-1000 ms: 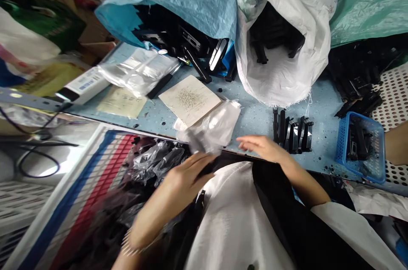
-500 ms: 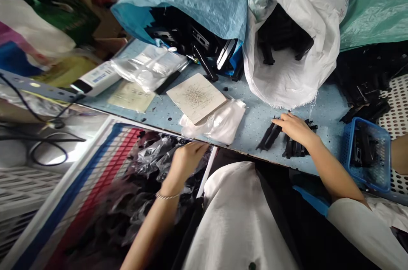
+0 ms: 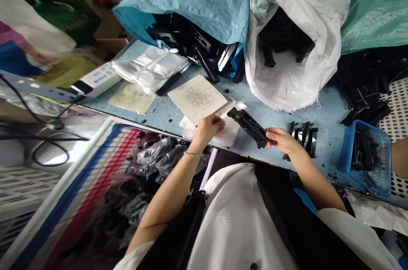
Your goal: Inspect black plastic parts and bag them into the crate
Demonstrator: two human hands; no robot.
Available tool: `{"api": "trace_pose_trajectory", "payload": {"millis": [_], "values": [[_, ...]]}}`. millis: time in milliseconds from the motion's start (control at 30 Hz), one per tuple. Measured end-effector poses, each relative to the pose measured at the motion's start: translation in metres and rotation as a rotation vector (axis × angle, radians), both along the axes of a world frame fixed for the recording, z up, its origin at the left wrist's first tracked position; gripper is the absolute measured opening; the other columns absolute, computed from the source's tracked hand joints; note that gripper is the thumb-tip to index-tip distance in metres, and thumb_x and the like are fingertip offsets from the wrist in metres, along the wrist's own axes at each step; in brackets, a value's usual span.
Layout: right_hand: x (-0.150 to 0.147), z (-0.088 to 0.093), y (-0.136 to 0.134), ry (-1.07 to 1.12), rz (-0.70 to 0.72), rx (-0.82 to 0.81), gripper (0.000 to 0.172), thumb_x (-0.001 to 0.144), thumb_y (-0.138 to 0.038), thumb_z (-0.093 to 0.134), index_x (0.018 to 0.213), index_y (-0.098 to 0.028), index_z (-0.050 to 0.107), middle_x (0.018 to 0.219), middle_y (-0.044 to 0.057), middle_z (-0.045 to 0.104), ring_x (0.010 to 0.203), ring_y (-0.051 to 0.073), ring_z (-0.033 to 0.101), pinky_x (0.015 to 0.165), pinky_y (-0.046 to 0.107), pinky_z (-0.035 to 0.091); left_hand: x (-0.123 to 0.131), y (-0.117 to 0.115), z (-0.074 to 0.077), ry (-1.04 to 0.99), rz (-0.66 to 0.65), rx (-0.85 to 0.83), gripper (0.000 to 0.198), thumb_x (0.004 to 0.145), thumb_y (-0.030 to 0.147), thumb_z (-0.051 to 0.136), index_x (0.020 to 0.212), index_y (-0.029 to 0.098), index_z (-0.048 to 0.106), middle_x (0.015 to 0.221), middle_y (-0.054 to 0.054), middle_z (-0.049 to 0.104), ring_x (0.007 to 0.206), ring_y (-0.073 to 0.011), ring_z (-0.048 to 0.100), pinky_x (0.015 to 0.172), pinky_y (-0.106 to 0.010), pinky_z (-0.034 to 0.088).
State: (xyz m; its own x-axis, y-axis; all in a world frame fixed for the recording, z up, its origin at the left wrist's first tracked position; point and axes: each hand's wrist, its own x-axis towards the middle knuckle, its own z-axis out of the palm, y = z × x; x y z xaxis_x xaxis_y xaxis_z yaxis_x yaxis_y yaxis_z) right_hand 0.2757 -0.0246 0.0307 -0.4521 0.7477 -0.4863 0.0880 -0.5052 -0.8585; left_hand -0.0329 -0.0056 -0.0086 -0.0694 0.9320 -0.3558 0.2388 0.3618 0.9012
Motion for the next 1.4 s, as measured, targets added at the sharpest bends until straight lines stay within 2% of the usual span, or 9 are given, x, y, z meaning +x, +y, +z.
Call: {"api": "trace_pose_trajectory", "payload": {"millis": [133,333,533,733,1000,1133,1233,1300,1400], "values": [[-0.029,-0.02,-0.023,0.207,-0.084,-0.298,0.052,0.064,-0.06,0.089,0.074,-0.017,0.063,0.058,-0.004,0.059,0.049,0.01,0.053,0.054,0.026,0.049,0.001,-0.006,-0.003,0.135,-0.003,0.197,0.007,0.083,0.015,0.061,0.088,0.015,0.066,0.08,-0.005,0.072,0.076,-0.017,0.067,0.074,-0.029,0.056],[-0.039,-0.021,-0.036,-0.008,-0.087,-0.145,0.047,0.069,-0.055,0.088,0.079,-0.016,0.064,0.063,-0.004,0.062,0.053,0.01,0.059,0.057,0.024,0.05,0.001,-0.025,0.005,0.618,-0.285,0.636,0.044,0.096,0.007,0.037,0.127,0.011,0.068,0.136,-0.019,0.065,0.118,-0.0275,0.067,0.105,-0.045,0.056],[-0.062,-0.027,-0.038,0.121,-0.194,-0.139,0.042,0.071,-0.052,0.088,0.081,-0.017,0.067,0.058,-0.005,0.058,0.049,0.009,0.051,0.051,0.022,0.044,0.027,-0.061,0.025,0.45,-0.575,0.91,0.06,0.099,0.003,0.036,0.155,0.02,0.045,0.145,-0.015,0.059,0.13,-0.0245,0.062,0.11,-0.042,0.056],[-0.08,-0.045,-0.062,0.62,-0.391,-0.472,0.04,0.076,-0.049,0.086,0.091,-0.017,0.067,0.066,-0.005,0.059,0.047,0.004,0.038,0.043,0.017,0.038,0.018,-0.078,0.027,0.22,-0.477,0.915,0.061,0.1,0.003,0.041,0.155,0.028,0.046,0.14,-0.014,0.061,0.13,-0.0205,0.063,0.109,-0.037,0.056],[-0.084,-0.023,-0.063,0.336,-0.463,-0.164,0.046,0.07,-0.056,0.086,0.069,-0.021,0.057,0.053,-0.008,0.041,0.049,0.009,0.038,0.048,0.023,0.039,0.042,-0.095,0.027,0.12,-0.628,0.914,0.067,0.099,0.005,0.043,0.161,0.03,0.033,0.145,-0.017,0.055,0.134,-0.0246,0.059,0.108,-0.042,0.057],[-0.089,-0.007,-0.069,0.195,-0.37,0.101,0.034,0.078,-0.052,0.081,0.088,-0.022,0.068,0.073,-0.004,0.058,0.066,0.012,0.054,0.065,0.026,0.049,0.046,-0.091,0.038,0.33,-0.606,0.936,0.06,0.099,0.017,0.056,0.156,0.024,0.041,0.145,-0.019,0.053,0.132,-0.0289,0.062,0.104,-0.044,0.06],[-0.077,0.011,-0.068,0.091,-0.058,0.229,0.03,0.087,-0.048,0.075,0.105,-0.024,0.072,0.095,0.001,0.068,0.087,0.017,0.065,0.084,0.032,0.053,0.022,-0.108,0.069,0.394,-0.541,0.87,0.038,0.1,0.02,0.055,0.137,0.027,0.061,0.132,-0.009,0.066,0.118,-0.0227,0.07,0.104,-0.039,0.061],[-0.054,0.025,-0.06,-0.033,0.106,0.305,0.03,0.093,-0.048,0.068,0.11,-0.025,0.074,0.102,0.003,0.07,0.093,0.02,0.067,0.089,0.036,0.054,-0.017,-0.129,0.091,0.458,-0.486,0.711,0.028,0.099,0.024,0.056,0.121,0.034,0.07,0.123,0.0,0.072,0.108,-0.0202,0.073,0.105,-0.038,0.06],[-0.001,0.041,-0.039,-0.452,0.082,0.474,0.031,0.102,-0.041,0.054,0.123,-0.027,0.071,0.116,0.007,0.07,0.102,0.024,0.067,0.095,0.044,0.055,-0.104,-0.159,0.095,0.675,-0.274,0.339,0.021,0.095,0.038,0.056,0.106,0.04,0.074,0.115,0.003,0.076,0.106,-0.0274,0.073,0.109,-0.051,0.056]]}}
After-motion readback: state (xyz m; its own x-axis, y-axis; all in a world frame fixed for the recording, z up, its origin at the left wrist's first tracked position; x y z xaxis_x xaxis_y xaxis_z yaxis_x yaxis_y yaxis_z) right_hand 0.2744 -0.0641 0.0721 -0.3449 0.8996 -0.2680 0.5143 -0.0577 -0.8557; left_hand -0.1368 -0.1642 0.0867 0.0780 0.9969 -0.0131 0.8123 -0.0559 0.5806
